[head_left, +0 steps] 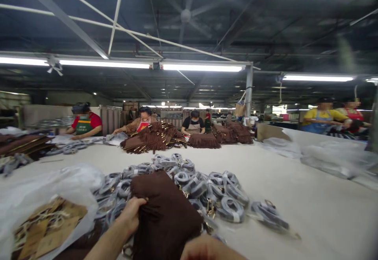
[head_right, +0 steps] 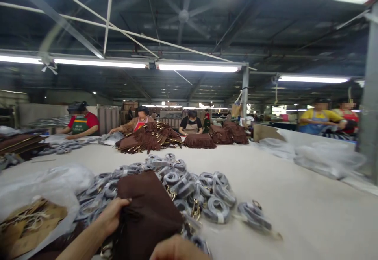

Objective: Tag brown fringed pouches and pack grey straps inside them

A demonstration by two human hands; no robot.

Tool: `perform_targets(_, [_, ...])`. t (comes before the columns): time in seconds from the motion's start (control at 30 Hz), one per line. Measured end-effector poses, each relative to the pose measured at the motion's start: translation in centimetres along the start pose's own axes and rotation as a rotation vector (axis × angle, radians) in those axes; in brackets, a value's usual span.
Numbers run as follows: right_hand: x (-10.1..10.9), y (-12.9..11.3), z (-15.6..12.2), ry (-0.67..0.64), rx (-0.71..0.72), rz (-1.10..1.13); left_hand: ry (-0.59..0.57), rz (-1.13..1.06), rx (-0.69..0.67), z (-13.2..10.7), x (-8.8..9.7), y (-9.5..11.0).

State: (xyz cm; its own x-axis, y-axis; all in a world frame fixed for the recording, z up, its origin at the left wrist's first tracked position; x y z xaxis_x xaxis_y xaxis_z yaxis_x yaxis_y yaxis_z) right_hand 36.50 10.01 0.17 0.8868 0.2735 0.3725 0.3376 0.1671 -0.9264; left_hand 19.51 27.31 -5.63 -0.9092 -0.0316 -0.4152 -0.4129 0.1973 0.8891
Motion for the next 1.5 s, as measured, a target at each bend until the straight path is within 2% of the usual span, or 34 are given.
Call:
perform_targets(0.1, [6.2, -0.2, 0.3, 0.310, -0.042, -0.114, 0.005, -0.010, 0.025, -2.1, 1.3, -1.5])
perform_targets(0.17, [8.5, 0.1, 1.2, 0.458, -0.074, -0.317, 0.020, -0.030, 0.062, -3.4, 2.4, -3.1])
perform_targets(0.2, [8.7, 0.5, 2.0, 0.456, -0.095, -0.423, 0.024, -0.046, 0.078, -3.9, 2.9, -3.8])
perform_targets(0.3, [7.4, 2.4, 4.7, 0.334, -0.160, -0.595, -0.026, -0.103, 0.107, -4.8, 3.3, -5.0])
perform_targets(0.37, [7.0, 2.5, 5.8, 0.325, -0.160, -0.654, -0.079, -0.121, 0.085, -5.0, 2.7, -4.6])
perform_targets(0.43, [7.2, 1.4, 6.5, 0.347, -0.126, -0.718, -0.119, -0.123, 0.030, -5.1, 1.4, -3.4])
perform_targets(0.5, [8.2, -0.9, 6.8, 0.386, -0.072, -0.786, -0.149, -0.105, -0.048, -5.2, -0.4, -1.1])
perform_targets(0.6, [11.3, -6.7, 6.2, 0.522, 0.014, -0.875, -0.223, -0.086, -0.131, -5.1, -4.2, 3.2])
perform_targets(0.67, [13.7, -11.6, 5.0, 0.661, 0.071, -0.942, -0.307, -0.085, -0.152, -4.8, -6.9, 6.3])
perform_targets(0.73, [15.3, -16.3, 3.3, 0.850, 0.155, -1.103, -0.358, -0.076, -0.138, -4.4, -8.6, 8.5])
perform_targets(0.8, [14.7, -18.8, 1.7, 0.988, 0.254, -1.302, -0.362, -0.069, -0.104, -4.0, -9.0, 9.3])
perform_targets(0.83, [13.6, -18.7, 1.2, 1.013, 0.300, -1.386, -0.356, -0.066, -0.085, -4.0, -8.8, 9.1])
perform_targets(0.9, [10.3, -15.8, 0.8, 0.949, 0.350, -1.478, -0.350, -0.056, -0.035, -4.4, -7.6, 7.2])
perform_targets(1.0, [4.9, -6.9, 1.4, 0.642, 0.264, -1.474, -0.348, -0.054, 0.127, -5.7, -5.1, 1.5])
perform_targets(1.07, [2.8, -1.5, 1.3, 0.418, 0.147, -1.348, -0.302, -0.060, 0.236, -6.5, -3.3, -2.2])
perform_targets(1.1, [2.8, 0.1, 0.7, 0.383, 0.097, -1.243, -0.262, -0.067, 0.264, -6.8, -2.4, -3.5])
perform_targets(1.13, [3.5, 1.0, 0.1, 0.370, 0.035, -1.131, -0.224, -0.074, 0.274, -6.9, -1.8, -4.4])
perform_targets(1.2, [6.1, 1.7, -1.3, 0.390, -0.090, -0.946, -0.179, -0.097, 0.271, -7.1, -1.2, -4.9])
perform_targets(1.3, [9.2, 1.6, -3.0, 0.344, -0.199, -0.830, -0.227, -0.097, 0.270, -7.6, -1.8, -4.4])
perform_targets(1.4, [8.7, 2.2, -3.5, 0.227, -0.183, -0.801, -0.366, -0.029, 0.294, -9.5, -3.4, -4.9])
perform_targets(1.5, [7.1, 3.5, -3.3, 0.217, -0.188, -0.975, -0.506, 0.141, 0.273, -12.1, -5.6, -7.1])
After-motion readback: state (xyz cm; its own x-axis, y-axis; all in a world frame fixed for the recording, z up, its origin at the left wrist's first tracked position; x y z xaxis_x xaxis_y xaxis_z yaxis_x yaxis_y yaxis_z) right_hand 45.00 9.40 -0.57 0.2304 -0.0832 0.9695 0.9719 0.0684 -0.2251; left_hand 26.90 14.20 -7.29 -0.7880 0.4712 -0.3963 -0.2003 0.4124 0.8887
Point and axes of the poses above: each hand's wrist, its own z-axis towards the middle knuckle, its own x-axis out of the back of the hand, y = z × x, the point moved 9 cm from there along z, towards the middle knuckle, and after that the axes turned 6 degrees about -x, right-handed, at the moved point
